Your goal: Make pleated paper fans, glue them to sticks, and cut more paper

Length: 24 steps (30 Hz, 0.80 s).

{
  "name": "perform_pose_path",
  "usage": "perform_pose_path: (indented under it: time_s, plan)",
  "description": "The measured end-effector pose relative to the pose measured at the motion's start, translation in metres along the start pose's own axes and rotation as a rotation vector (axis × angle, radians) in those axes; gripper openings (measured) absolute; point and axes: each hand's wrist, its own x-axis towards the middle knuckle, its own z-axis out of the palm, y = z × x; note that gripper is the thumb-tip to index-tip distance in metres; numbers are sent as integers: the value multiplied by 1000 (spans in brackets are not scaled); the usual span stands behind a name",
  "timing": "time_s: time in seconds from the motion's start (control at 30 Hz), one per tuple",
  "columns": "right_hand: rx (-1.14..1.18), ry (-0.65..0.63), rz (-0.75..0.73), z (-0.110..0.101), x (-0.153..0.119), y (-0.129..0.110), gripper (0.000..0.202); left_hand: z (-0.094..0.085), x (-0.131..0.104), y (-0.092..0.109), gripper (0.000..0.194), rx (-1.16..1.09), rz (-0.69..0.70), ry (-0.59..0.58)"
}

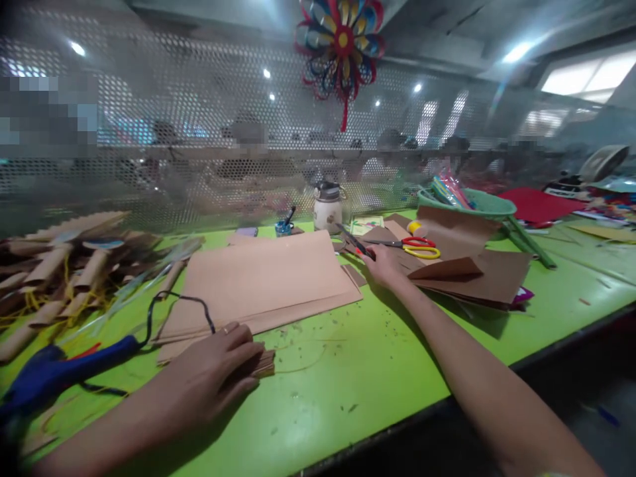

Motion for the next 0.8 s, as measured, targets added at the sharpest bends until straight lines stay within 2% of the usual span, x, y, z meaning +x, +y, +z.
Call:
perform_pose_path:
  time_s: [0.17,0.33,0.5,0.57,0.67,0.8]
  plan:
    - [-79,59,96,9,4,13,25,5,2,-3,33,-28,-6,-26]
    - [-95,106,60,13,-1,-4,34,6,2,-3,35,-53,-11,-39]
    - [8,-27,-43,22,2,-39,24,4,2,0,31,-57,-7,-2]
    - [28,-103,-37,26,10,-51,20,2,2,2,31,-55,-12,-1]
    - [30,-186,2,32,24,-65,27,-1,1,6,31,-46,-18,-7]
    - [30,-196,48,44,29,-75,30,0,-1,7,28,-26,-35,10]
